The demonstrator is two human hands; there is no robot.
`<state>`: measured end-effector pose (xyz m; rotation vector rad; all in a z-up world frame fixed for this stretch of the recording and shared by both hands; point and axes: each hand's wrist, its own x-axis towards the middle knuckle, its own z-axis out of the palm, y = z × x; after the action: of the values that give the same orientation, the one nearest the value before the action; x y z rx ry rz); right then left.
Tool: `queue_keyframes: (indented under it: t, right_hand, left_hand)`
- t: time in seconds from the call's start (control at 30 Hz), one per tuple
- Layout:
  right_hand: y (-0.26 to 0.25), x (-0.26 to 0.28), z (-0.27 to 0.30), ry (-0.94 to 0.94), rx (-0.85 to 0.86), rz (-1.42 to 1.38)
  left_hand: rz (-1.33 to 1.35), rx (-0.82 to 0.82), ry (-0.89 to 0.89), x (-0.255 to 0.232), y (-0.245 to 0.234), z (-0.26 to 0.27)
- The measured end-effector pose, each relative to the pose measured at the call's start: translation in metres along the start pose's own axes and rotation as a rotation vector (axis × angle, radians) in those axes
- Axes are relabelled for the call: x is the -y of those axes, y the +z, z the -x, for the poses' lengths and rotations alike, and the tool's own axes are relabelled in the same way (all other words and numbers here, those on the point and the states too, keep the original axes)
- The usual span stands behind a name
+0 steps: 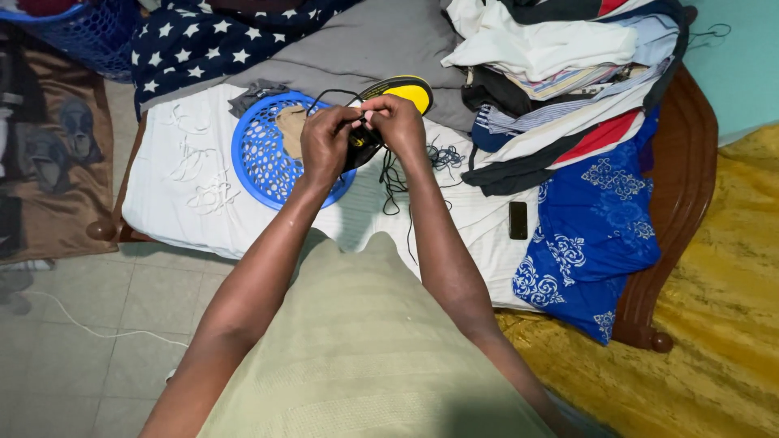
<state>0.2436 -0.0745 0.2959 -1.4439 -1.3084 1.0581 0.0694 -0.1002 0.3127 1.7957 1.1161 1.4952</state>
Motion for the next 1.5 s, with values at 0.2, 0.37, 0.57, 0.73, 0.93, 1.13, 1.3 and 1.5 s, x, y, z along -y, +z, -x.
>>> queue_keyframes:
  t: [0.2,0.37,0.57,0.73,0.93,1.13,1.3,1.5]
  right_hand:
    - [-0.01,-0.011,-0.009,0.084,0.12,-0.098]
    - [-0.013,0.016,-0.006,0.187,0.164,-0.017]
    - [-0.004,0.027,0.008,0.014,0.197,0.163]
    - [0.015,0.038,0.024,-0.335,-0.026,0.539]
    - [0.025,0.044,0.03,-0.511,-0.285,0.486]
    - [0.025,0.012,0.016,-0.299,-0.28,0.05]
    - [0.018,-0.022,-0.007,-0.138,-0.119,-0.206]
    - [0.017,-0.009,-0.007,-0.121,-0.221,0.03]
  left_hand:
    - [-0.029,0.028,0.051,-0.012,-0.005,-0.005]
    - [-0.081,0.044,0.037,-0.002,-0.002,-0.004]
    - [-0.022,0.018,-0.047,0.008,0.002,-0.004]
    - [0.017,-0.018,-0.093,0.005,0.004,-0.007]
    - [0.07,-0.024,-0.213,0.004,0.005,-0.013]
    - [0.087,-0.036,-0.098,0.008,0.009,-0.014]
    - [0.019,0.011,-0.06,-0.002,0.006,-0.017]
    - [-0.017,0.034,-0.129,0.016,0.015,-0.01]
